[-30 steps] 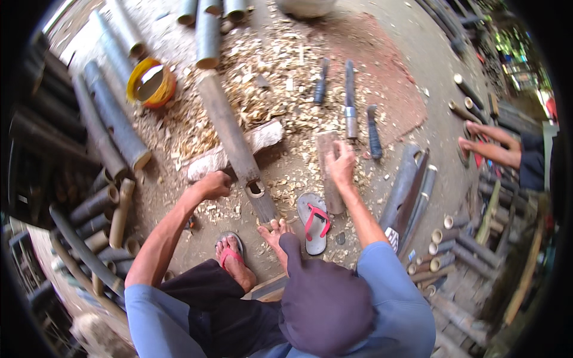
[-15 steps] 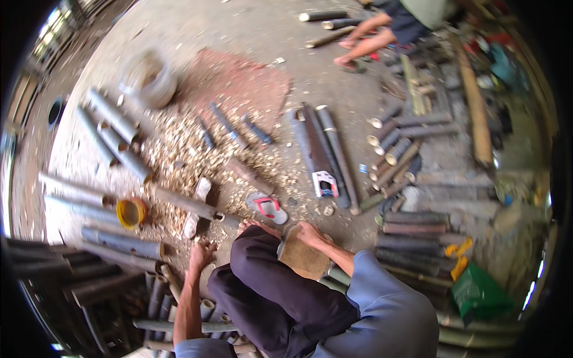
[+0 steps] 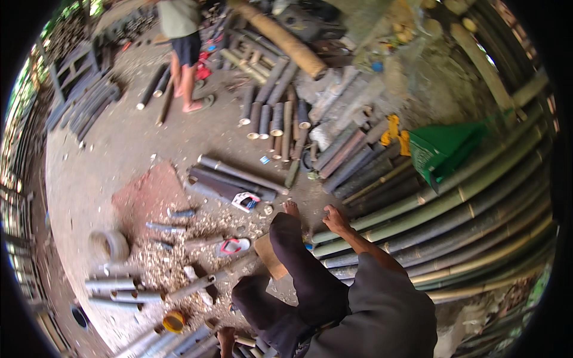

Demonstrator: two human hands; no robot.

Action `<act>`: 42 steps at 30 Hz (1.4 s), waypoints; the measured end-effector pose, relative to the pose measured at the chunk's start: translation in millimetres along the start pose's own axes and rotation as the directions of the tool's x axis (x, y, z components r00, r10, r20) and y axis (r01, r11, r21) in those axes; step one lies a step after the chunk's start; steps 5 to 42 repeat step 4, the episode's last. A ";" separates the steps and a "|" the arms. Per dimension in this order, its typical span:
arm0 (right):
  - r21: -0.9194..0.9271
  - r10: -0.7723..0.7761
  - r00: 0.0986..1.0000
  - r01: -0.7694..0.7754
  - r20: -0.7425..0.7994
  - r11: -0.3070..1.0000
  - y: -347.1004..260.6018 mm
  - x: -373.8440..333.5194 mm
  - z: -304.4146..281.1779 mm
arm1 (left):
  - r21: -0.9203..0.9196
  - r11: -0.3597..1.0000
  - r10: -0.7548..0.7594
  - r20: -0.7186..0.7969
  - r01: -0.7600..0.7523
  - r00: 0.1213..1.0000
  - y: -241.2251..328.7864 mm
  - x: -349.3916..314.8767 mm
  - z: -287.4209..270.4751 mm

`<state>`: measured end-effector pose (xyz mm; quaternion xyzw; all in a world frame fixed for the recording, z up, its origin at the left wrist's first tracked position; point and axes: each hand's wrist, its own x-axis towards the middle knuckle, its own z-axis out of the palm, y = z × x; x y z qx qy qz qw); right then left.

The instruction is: The person carves and fits bamboo pieces together, using a knife to shave the surface and a wooden mallet to drive segments into pre-cut holes, while also using a tape measure to check lengths.

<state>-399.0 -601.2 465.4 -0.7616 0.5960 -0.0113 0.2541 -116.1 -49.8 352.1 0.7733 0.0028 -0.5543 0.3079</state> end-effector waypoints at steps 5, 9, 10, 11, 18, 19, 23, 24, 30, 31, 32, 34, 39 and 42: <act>0.005 0.099 0.990 -0.099 -0.099 0.995 28.8 -5.5 -62.7 | -0.010 0.994 -0.103 0.120 0.105 0.987 27.9 9.3 -8.9; 0.005 0.099 0.990 -0.099 -0.099 0.995 28.8 -5.5 -62.7 | -0.010 0.994 -0.103 0.120 0.105 0.987 27.9 9.3 -8.9; 0.005 0.099 0.990 -0.099 -0.099 0.995 28.8 -5.5 -62.7 | -0.010 0.994 -0.103 0.120 0.105 0.987 27.9 9.3 -8.9; 0.005 0.099 0.990 -0.099 -0.099 0.995 28.8 -5.5 -62.7 | -0.010 0.994 -0.103 0.120 0.105 0.987 27.9 9.3 -8.9; 0.005 0.099 0.990 -0.099 -0.099 0.995 28.8 -5.5 -62.7 | -0.010 0.994 -0.103 0.120 0.105 0.987 27.9 9.3 -8.9; 0.005 0.099 0.990 -0.099 -0.099 0.995 28.8 -5.5 -62.7 | -0.010 0.994 -0.103 0.120 0.105 0.987 27.9 9.3 -8.9; 0.005 0.099 0.990 -0.099 -0.099 0.995 28.8 -5.5 -62.7 | -0.010 0.994 -0.103 0.120 0.105 0.987 27.9 9.3 -8.9; 0.005 0.099 0.990 -0.099 -0.099 0.995 28.8 -5.5 -62.7 | -0.010 0.994 -0.103 0.120 0.105 0.987 27.9 9.3 -8.9; 0.005 0.099 0.990 -0.099 -0.099 0.995 28.8 -5.5 -62.7 | -0.010 0.994 -0.103 0.120 0.105 0.987 27.9 9.3 -8.9; 0.005 0.099 0.990 -0.099 -0.099 0.995 28.8 -5.5 -62.7 | -0.010 0.994 -0.103 0.120 0.105 0.987 27.9 9.3 -8.9; 0.005 0.099 0.990 -0.099 -0.099 0.995 28.8 -5.5 -62.7 | -0.010 0.994 -0.103 0.120 0.105 0.987 27.9 9.3 -8.9; 0.005 0.099 0.990 -0.099 -0.099 0.995 28.8 -5.5 -62.7 | -0.010 0.994 -0.103 0.120 0.105 0.987 27.9 9.3 -8.9; 0.005 0.099 0.990 -0.099 -0.099 0.995 28.8 -5.5 -62.7 | -0.010 0.994 -0.103 0.120 0.105 0.987 27.9 9.3 -8.9; 0.005 0.099 0.990 -0.099 -0.099 0.995 28.8 -5.5 -62.7 | -0.010 0.994 -0.103 0.120 0.105 0.987 27.9 9.3 -8.9</act>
